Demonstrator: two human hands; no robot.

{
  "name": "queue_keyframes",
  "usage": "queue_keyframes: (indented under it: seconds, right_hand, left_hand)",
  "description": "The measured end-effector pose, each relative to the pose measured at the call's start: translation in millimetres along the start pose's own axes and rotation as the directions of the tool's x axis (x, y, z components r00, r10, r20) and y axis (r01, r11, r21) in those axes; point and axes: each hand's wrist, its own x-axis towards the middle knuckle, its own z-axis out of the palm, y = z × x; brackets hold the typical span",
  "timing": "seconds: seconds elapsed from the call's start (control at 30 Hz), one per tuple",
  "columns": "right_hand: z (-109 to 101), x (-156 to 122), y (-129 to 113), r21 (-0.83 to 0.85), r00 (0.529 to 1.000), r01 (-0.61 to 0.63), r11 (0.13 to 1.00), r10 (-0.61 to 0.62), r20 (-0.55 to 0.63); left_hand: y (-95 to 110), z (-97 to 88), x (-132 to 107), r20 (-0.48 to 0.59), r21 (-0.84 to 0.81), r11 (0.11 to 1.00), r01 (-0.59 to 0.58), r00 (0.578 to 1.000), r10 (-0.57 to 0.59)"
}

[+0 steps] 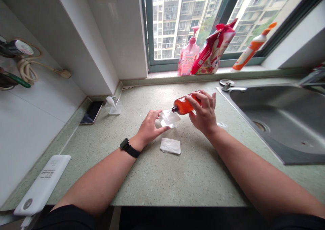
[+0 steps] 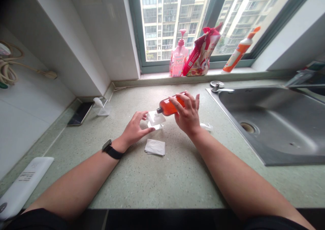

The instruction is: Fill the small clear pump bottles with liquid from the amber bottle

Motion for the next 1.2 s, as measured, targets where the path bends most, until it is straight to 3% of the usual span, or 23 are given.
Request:
queue_keyframes:
  seconds: [0.57,0.77,0.9,1.0,1.1,1.2]
  right_hand:
    - [3,0,0,0.047,1.000,-0.002,0.999,0.002,0.004]
    - [5,1,1,0.128,0.995,-0.094,0.987,0.095,-0.001]
    - [6,6,16,0.253,0.979,-0.186,0.949,0.200,-0.032]
    - [4,9,34,0.348,0.936,-0.323,0.880,0.353,-0.022]
    - [0,13,53,0.448,0.844,-0.491,0.747,0.536,0.032]
    - [-3,15,69,0.528,0.768,-0.579,0.622,0.633,0.096]
  left_hand:
    - [6,-1.7,-1,0.000,0.052,0.998,0.022,1.000,-0.022]
    - [3,-0.1,-1,-0.017,0.041,0.999,0.020,1.000,-0.019]
    - [0,0.3,-1,-0.011,0.038,0.999,0.029,1.000,-0.028]
    - [0,-0.1,0,-0.005,0.034,0.999,0.030,1.000,-0.030]
    - [1,-0.8,-1,0.003,0.044,0.999,0.028,1.000,-0.028]
    - [0,-1.2,-1,0.003,0.072,0.997,0.031,1.000,-0.031]
